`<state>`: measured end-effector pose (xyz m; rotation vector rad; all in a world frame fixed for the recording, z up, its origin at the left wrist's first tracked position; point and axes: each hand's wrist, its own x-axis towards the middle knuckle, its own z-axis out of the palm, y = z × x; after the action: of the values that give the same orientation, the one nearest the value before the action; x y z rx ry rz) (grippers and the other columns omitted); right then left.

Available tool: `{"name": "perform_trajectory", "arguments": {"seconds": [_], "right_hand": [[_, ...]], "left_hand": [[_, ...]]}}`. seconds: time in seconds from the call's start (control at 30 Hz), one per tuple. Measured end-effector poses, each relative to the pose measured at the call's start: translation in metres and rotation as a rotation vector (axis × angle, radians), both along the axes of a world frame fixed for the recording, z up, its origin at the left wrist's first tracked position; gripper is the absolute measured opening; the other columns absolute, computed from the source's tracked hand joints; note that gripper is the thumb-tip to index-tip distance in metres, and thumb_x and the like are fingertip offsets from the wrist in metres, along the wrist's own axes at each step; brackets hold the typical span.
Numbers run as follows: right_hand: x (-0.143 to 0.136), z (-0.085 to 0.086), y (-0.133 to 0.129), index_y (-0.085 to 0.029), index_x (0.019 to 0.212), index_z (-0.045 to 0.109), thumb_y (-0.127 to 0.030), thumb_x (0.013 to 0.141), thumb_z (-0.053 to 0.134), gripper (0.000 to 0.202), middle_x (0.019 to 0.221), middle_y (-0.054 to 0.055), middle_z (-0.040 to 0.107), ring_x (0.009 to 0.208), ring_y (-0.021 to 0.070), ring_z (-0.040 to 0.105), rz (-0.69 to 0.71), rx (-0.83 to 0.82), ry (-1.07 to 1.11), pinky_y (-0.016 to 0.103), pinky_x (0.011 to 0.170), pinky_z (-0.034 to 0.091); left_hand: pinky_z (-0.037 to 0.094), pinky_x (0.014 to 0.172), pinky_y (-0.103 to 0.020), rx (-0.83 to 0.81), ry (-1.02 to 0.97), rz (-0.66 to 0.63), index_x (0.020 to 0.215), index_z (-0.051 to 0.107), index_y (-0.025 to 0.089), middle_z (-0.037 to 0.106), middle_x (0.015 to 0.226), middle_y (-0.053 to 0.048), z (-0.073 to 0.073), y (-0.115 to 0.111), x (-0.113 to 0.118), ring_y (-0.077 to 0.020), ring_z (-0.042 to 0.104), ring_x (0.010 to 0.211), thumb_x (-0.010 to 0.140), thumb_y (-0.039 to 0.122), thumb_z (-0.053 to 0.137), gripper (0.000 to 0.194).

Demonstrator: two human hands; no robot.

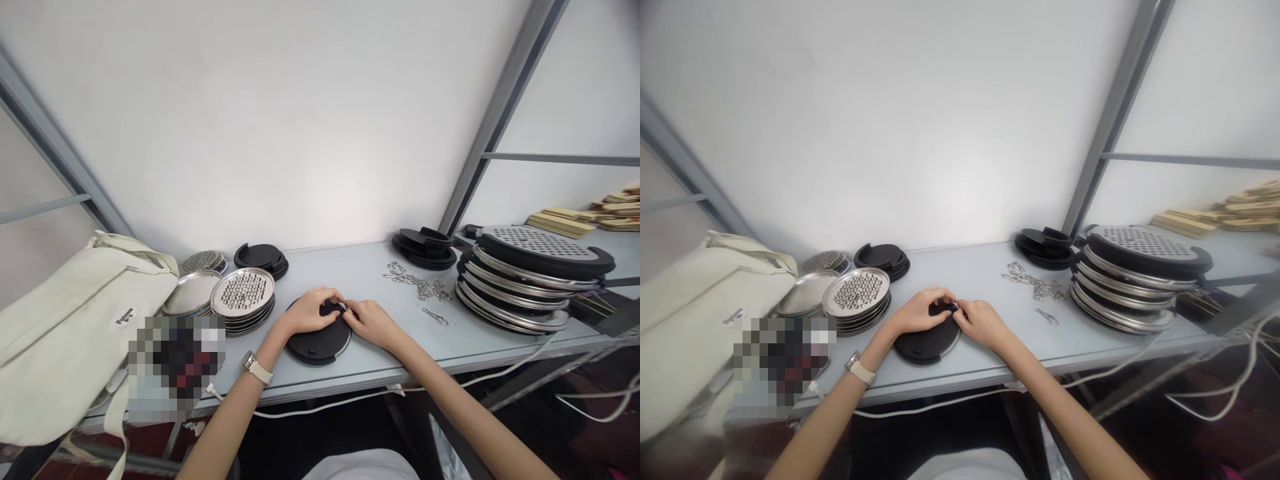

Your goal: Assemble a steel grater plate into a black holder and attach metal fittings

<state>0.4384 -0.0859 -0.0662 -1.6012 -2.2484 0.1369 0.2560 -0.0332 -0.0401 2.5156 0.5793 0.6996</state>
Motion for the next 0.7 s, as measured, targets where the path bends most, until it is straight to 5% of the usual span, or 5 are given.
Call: {"name": "perform_trajectory", "arguments": {"seconds": [0.7], "right_hand": [[-0.0012, 0.0033, -0.0017, -0.016, 0.083, 0.059, -0.023, 0.088, 0.036, 0.025, 0.066, 0.003, 0.062, 0.056, 0.0122, 0.051, -0.016, -0.032, -0.011, 0.024, 0.055, 0.021]], "left_hand": [[0.043, 0.082, -0.030, -0.019, 0.013, 0.004, 0.101, 0.054, 0.021, 0.060, 0.094, -0.002, 0.0005, 0.0000, 0.0000, -0.0168, 0.054, 0.089, 0.078, 0.016, 0.053, 0.024]]}}
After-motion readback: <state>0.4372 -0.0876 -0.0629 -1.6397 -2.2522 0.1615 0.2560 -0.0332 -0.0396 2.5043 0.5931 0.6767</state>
